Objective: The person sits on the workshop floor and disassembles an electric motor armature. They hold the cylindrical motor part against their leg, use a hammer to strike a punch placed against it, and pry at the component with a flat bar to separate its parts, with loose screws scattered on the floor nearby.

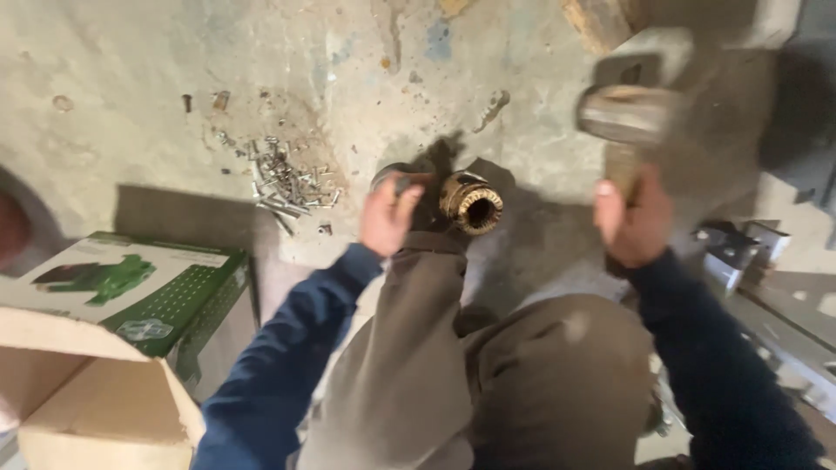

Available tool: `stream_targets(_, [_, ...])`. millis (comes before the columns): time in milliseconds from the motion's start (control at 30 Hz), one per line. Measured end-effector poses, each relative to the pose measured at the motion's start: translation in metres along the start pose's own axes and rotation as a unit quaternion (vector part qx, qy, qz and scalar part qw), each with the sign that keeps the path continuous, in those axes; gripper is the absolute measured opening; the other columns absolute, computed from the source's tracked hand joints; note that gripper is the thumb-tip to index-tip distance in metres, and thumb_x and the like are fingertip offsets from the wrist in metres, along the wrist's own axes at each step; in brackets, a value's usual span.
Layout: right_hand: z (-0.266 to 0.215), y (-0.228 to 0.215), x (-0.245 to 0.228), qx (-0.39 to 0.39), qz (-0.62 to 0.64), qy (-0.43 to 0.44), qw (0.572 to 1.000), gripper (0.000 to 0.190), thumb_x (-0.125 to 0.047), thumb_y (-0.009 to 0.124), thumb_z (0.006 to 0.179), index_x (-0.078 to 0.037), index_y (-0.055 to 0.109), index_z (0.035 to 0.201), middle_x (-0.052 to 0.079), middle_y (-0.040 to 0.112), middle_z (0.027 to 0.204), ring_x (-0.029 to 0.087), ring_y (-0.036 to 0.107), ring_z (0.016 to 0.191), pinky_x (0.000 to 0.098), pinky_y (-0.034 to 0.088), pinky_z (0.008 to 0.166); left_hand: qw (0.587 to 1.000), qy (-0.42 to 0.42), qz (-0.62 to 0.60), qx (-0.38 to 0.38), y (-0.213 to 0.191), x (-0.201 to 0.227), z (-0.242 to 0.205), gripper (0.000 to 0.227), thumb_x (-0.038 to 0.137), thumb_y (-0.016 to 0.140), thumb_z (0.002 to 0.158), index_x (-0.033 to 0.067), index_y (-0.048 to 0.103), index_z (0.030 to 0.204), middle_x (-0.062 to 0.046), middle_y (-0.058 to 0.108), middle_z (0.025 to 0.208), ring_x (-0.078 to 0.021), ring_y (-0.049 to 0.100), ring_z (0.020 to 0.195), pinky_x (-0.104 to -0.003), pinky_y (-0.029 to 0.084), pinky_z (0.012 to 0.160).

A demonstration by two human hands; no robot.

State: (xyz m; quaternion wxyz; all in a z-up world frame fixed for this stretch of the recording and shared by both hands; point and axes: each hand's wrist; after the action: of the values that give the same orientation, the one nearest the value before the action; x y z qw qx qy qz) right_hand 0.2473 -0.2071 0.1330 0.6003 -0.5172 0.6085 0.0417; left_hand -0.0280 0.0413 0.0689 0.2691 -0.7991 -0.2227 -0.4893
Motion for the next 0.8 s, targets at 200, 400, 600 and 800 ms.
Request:
stream_targets(200, [0.024, 0.026, 0.028, -0.072, -0.242, 0.106, 0.962, 0.042, -0.042, 0.066, 0.103, -0.009, 0.058, 0.129, 0.024, 0.071, 0.085, 0.047, 0.067, 0.077, 0.0543, 0.052, 0.067, 0.998, -0.04, -0.031, -0.031, -0.036, -0.016, 0.029, 0.017, 0.022, 0.06, 0.109, 0.0052, 0.064, 0.107, -0.007, 0.077, 0.092, -0.0178, 0.075, 0.081, -0.03, 0.057, 0.074])
stream_targets(400, [0.089, 0.027, -0.022, -0.256, -0.402, 0.162, 0.864, 0.043, -0.044, 0.06, 0.098, -0.014, 0.055, 0.13, 0.026, 0.071, 0.085, 0.05, 0.066, 0.077, 0.0598, 0.052, 0.069, 0.982, -0.154, -0.104, -0.023, -0.048, -0.004, 0.061, 0.025, 0.028, 0.069, 0.099, 0.005, 0.069, 0.109, -0.009, 0.072, 0.076, -0.0213, 0.065, 0.067, -0.033, 0.053, 0.061])
stream_targets(600, [0.135, 0.05, -0.068, -0.338, -0.524, 0.082, 0.777, 0.035, -0.044, 0.058, 0.1, -0.013, 0.057, 0.116, 0.021, 0.072, 0.088, 0.046, 0.068, 0.081, 0.059, 0.053, 0.07, 0.986, -0.152, -0.02, -0.061, -0.091, 0.019, 0.08, 0.036, 0.045, 0.057, 0.104, 0.0107, 0.066, 0.099, -0.007, 0.072, 0.07, -0.0238, 0.073, 0.067, -0.036, 0.054, 0.062])
stream_targets(800, [0.156, 0.062, -0.068, -0.344, -0.516, 0.104, 0.778, 0.038, -0.045, 0.057, 0.099, -0.01, 0.06, 0.113, 0.02, 0.073, 0.099, 0.044, 0.069, 0.096, 0.0563, 0.053, 0.084, 0.994, -0.102, 0.007, -0.041, -0.114, -0.003, 0.086, 0.034, 0.042, 0.059, 0.104, 0.0105, 0.069, 0.112, -0.015, 0.07, 0.08, -0.0355, 0.068, 0.076, -0.043, 0.052, 0.068])
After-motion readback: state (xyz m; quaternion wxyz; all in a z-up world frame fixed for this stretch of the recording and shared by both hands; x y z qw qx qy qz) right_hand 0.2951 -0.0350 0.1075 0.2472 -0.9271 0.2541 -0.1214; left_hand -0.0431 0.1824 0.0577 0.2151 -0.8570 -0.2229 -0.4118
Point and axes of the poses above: each hand's wrist, its own z-axis towards the middle knuckle, its own y-axis out of the palm, x = y × z
